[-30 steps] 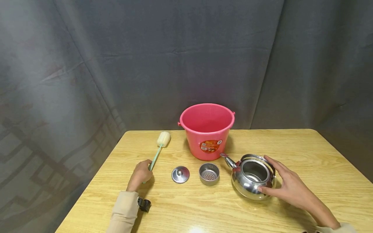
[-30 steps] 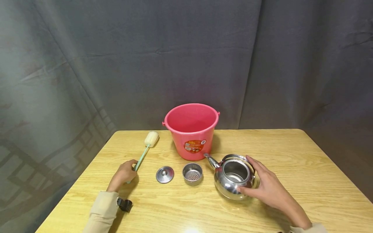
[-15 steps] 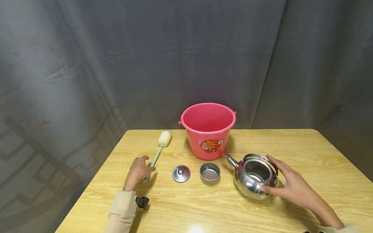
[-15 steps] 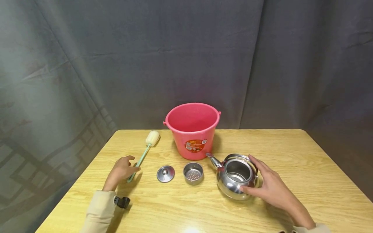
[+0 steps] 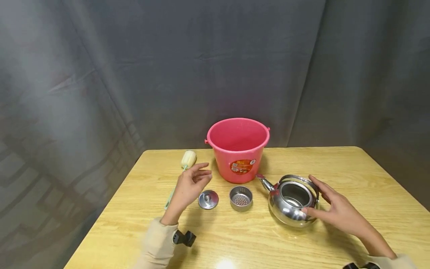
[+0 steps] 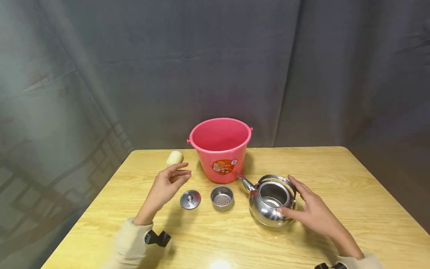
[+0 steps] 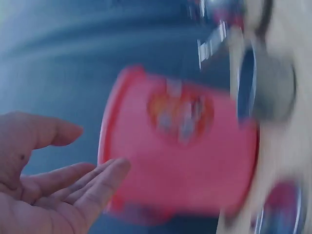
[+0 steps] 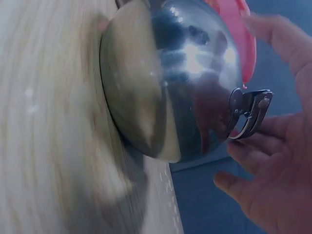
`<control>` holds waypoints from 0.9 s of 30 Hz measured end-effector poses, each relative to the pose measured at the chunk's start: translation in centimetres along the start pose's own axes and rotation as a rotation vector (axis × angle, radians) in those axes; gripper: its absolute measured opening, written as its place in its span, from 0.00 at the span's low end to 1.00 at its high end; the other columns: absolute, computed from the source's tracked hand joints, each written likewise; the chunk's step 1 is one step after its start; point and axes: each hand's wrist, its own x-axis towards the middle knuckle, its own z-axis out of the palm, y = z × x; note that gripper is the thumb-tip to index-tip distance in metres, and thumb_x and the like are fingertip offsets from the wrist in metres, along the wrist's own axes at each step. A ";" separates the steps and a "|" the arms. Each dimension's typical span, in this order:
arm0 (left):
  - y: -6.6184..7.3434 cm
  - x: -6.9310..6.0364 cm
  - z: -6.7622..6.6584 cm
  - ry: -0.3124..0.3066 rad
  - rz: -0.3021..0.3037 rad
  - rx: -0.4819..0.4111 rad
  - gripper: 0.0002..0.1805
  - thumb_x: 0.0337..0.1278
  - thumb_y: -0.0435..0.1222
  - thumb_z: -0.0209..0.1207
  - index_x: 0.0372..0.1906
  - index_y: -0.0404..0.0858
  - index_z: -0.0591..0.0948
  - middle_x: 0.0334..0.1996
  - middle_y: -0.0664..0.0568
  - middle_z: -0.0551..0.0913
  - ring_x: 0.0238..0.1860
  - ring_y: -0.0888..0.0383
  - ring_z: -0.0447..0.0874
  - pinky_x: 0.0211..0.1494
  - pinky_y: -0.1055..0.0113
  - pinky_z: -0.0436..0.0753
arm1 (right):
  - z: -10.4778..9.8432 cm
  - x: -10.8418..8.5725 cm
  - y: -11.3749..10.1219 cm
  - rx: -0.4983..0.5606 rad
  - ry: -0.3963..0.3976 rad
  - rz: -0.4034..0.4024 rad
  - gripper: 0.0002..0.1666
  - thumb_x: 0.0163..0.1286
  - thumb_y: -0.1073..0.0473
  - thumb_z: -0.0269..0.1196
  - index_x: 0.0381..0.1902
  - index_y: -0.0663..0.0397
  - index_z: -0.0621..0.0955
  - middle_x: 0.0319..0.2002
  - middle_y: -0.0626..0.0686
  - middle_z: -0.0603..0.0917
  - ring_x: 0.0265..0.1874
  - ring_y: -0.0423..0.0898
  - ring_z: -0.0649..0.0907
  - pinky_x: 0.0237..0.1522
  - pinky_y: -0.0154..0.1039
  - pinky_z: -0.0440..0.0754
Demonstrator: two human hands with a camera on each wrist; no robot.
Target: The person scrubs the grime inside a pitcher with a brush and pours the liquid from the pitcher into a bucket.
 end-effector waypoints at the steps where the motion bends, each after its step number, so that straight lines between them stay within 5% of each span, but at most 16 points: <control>1: 0.5 0.0 0.9 -0.030 -0.003 -0.070 0.21 0.59 0.29 0.62 0.58 0.30 0.77 0.44 0.40 0.84 0.45 0.50 0.85 0.47 0.61 0.82 | 0.0 0.0 0.0 0.009 0.005 0.010 0.56 0.56 0.57 0.74 0.76 0.50 0.56 0.67 0.70 0.63 0.60 0.71 0.67 0.51 0.13 0.56; 4: 1.8 0.0 4.0 -0.135 -0.049 -0.254 0.25 0.61 0.30 0.61 0.62 0.28 0.72 0.52 0.36 0.80 0.52 0.46 0.81 0.52 0.62 0.79 | 0.1 -0.1 0.0 0.053 0.035 0.051 0.48 0.65 0.59 0.67 0.76 0.55 0.55 0.68 0.70 0.62 0.64 0.65 0.65 0.52 0.13 0.57; 8: 3.2 -0.2 8.3 -0.262 -0.195 -0.402 0.34 0.63 0.37 0.61 0.71 0.33 0.63 0.65 0.36 0.67 0.65 0.43 0.67 0.63 0.55 0.70 | 0.3 -0.2 -0.2 0.082 0.080 0.168 0.40 0.75 0.54 0.55 0.76 0.59 0.53 0.69 0.69 0.61 0.67 0.58 0.64 0.51 0.14 0.58; 12: 4.0 -0.5 12.3 -0.325 -0.344 -0.439 0.39 0.61 0.43 0.61 0.74 0.41 0.58 0.71 0.36 0.56 0.70 0.41 0.55 0.68 0.46 0.60 | 0.1 -0.3 -0.3 0.156 0.050 0.360 0.42 0.78 0.44 0.43 0.75 0.66 0.46 0.70 0.73 0.56 0.64 0.73 0.60 0.65 0.44 0.64; 15: 4.1 -0.3 15.0 -0.309 -0.412 -0.452 0.41 0.59 0.45 0.61 0.74 0.43 0.57 0.70 0.35 0.56 0.71 0.41 0.51 0.69 0.44 0.56 | 0.3 0.0 -0.1 0.319 -0.015 0.496 0.46 0.78 0.39 0.37 0.73 0.71 0.40 0.69 0.78 0.49 0.65 0.75 0.55 0.58 0.67 0.63; 22: 3.6 0.7 19.1 -0.182 -0.485 -0.503 0.42 0.55 0.44 0.64 0.73 0.43 0.58 0.64 0.38 0.67 0.65 0.45 0.63 0.67 0.49 0.61 | 1.6 0.3 0.3 0.636 -0.089 0.752 0.51 0.75 0.33 0.34 0.73 0.70 0.36 0.65 0.78 0.48 0.62 0.68 0.60 0.43 0.45 0.81; 27: 3.0 1.3 20.2 -0.149 -0.498 -0.439 0.39 0.53 0.46 0.66 0.70 0.49 0.63 0.61 0.41 0.70 0.61 0.46 0.68 0.64 0.49 0.65 | 2.3 0.3 0.5 0.798 -0.105 0.808 0.54 0.73 0.31 0.33 0.71 0.68 0.29 0.66 0.83 0.37 0.66 0.71 0.48 0.46 0.50 0.79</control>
